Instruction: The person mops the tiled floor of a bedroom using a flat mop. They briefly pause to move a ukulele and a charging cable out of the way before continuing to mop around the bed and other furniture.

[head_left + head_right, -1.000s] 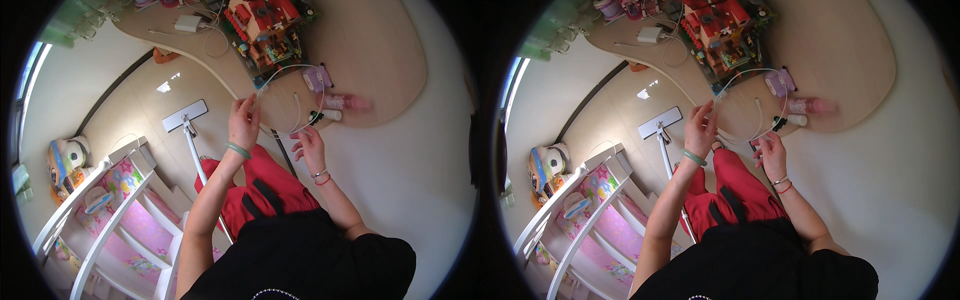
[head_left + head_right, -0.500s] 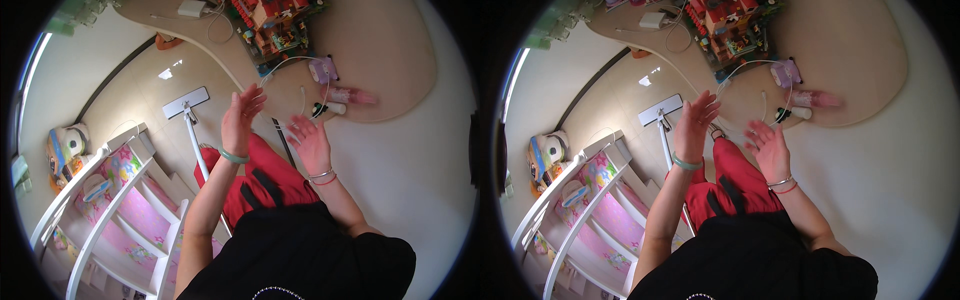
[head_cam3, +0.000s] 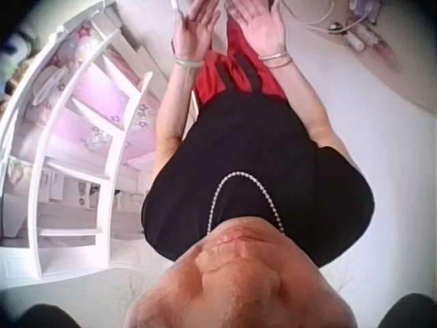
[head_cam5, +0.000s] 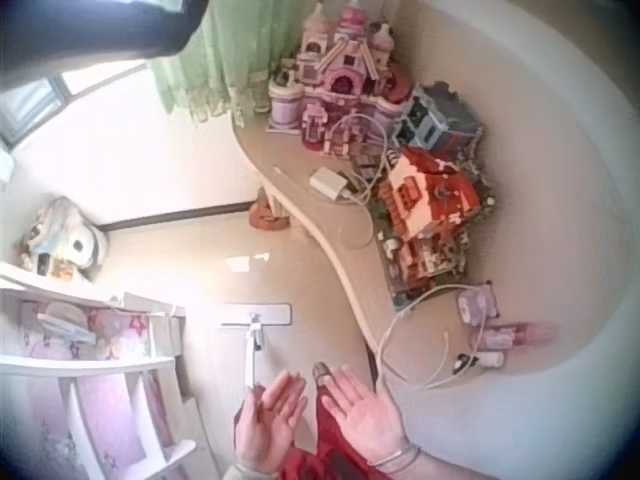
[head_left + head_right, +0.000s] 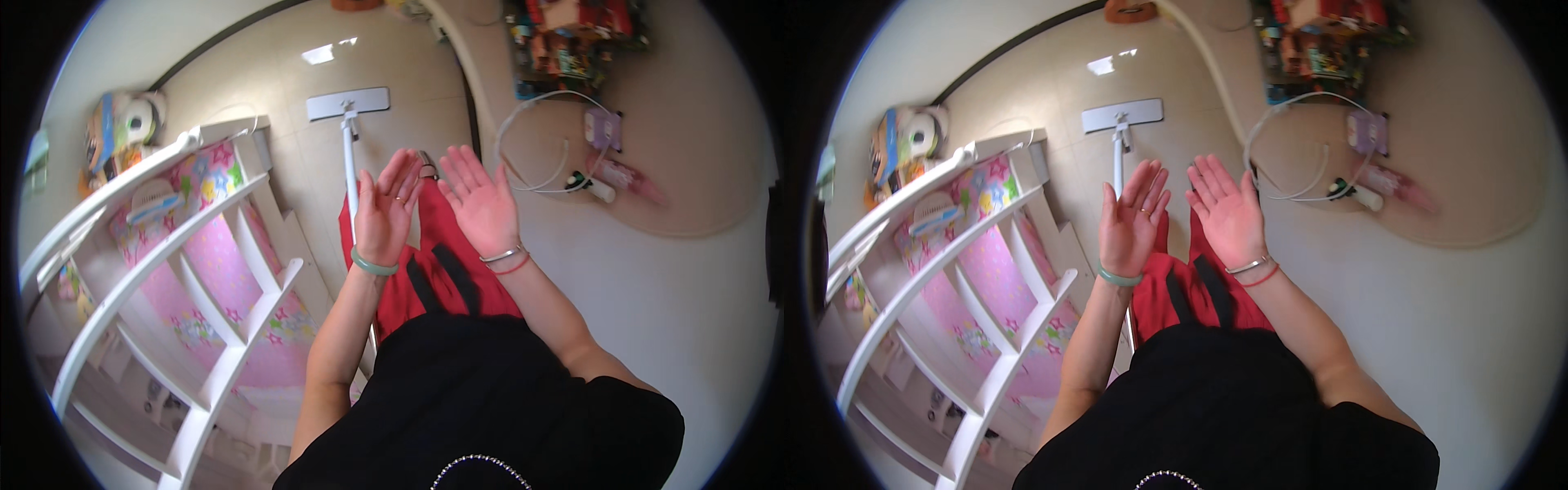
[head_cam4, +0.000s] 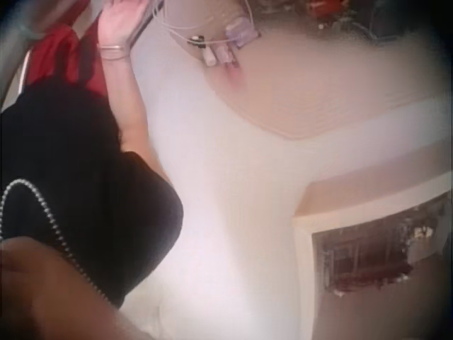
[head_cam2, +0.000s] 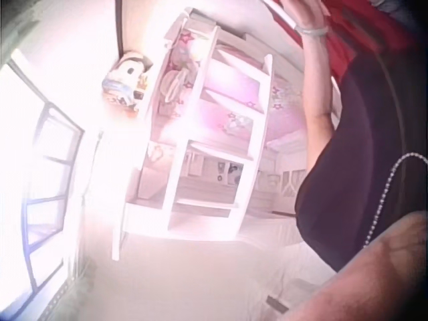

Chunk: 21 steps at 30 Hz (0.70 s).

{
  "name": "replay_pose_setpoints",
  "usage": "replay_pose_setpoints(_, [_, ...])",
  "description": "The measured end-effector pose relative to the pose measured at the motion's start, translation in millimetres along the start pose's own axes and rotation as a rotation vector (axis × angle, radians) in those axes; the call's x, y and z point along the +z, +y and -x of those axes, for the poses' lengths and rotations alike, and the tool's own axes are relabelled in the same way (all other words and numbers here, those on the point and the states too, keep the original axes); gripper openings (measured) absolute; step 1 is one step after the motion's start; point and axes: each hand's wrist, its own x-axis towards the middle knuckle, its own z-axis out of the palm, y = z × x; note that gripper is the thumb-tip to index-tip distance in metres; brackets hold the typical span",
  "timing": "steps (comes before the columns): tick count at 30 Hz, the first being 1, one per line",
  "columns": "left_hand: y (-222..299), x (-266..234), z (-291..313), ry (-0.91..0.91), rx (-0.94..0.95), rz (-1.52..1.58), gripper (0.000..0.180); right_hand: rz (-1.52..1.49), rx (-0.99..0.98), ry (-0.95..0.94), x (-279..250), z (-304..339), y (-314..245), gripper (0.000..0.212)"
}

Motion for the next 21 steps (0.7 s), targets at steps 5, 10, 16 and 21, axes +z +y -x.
replay_pose_setpoints(5, [17,-89,42,0.255,0.157,0.087,0.064,0.169,0.289,0.145,-56,-53,93,0.075])
replay_pose_setpoints(10, [13,-150,68,0.441,0.277,0.208,0.064,0.465,0.503,0.297,-108,-94,188,0.087])
replay_pose_setpoints(16, [5,-188,75,0.494,0.31,0.334,0.066,0.669,0.511,0.407,-129,-125,233,0.088])
replay_pose_setpoints(21, [1,-220,74,0.547,0.313,0.361,0.069,0.705,0.49,0.493,-142,-133,255,0.079])
